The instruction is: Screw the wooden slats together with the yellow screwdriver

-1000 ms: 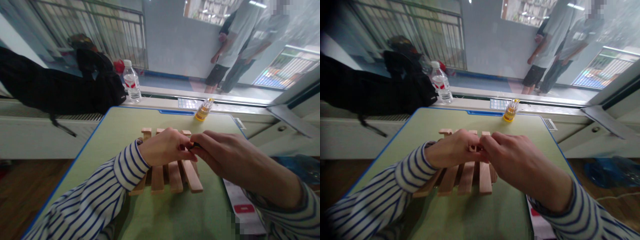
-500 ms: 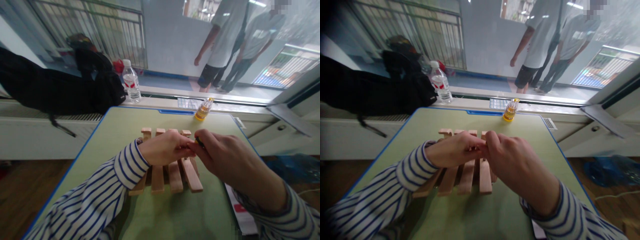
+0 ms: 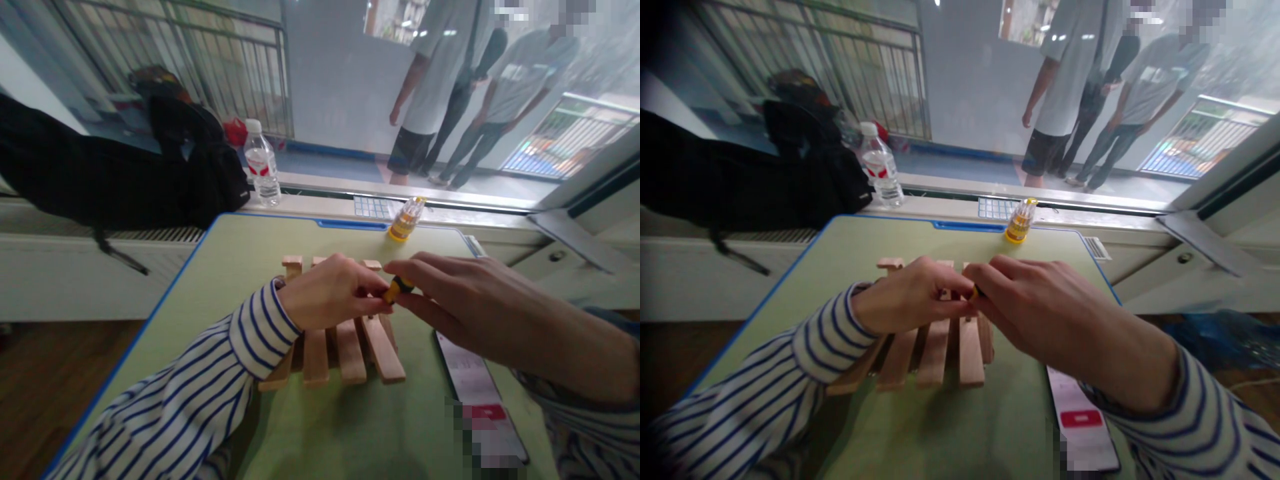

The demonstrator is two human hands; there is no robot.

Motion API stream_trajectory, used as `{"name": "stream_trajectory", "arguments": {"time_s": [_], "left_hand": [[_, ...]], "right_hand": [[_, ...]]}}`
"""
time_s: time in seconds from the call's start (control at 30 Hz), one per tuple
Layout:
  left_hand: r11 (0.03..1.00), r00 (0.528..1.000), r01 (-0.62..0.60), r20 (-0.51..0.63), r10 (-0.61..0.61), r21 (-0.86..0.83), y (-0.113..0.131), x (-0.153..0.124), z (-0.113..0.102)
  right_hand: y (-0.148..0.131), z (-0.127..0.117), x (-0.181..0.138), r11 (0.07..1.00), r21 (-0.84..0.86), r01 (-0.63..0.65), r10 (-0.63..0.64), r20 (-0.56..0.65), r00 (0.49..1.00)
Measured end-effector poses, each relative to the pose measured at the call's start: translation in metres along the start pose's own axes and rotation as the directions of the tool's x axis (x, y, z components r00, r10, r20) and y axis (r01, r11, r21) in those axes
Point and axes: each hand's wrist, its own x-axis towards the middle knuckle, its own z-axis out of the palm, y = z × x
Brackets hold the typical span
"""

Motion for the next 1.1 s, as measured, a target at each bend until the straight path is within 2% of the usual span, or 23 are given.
{"name": "stream_trajectory", "arguments": {"time_s": [0.1,0.53,0.77,1.1], "left_hand": [[1.000,1.000,-0.006,0.002,0.006,0.015,0.000,0.000,0.001],[0.999,0.999,-0.026,0.021,0.026,0.033,-0.004,0.000,0.002],[0.999,0.997,-0.053,0.059,0.053,-0.013,-0.004,-0.001,0.001],[1.000,1.000,0.026,-0.005,-0.026,0.013,0.000,0.001,0.003]], "right_hand": [[0.004,0.002,0.001,0.999,0.035,0.041,-0.042,0.027,0.999],[-0.003,0.002,0.002,0.996,0.088,0.012,-0.012,-0.001,1.000],[-0.008,0.006,-0.001,1.000,0.005,-0.009,0.009,-0.048,0.999],[-0.013,0.007,0.003,0.999,-0.009,-0.040,0.040,-0.047,0.998]]}}
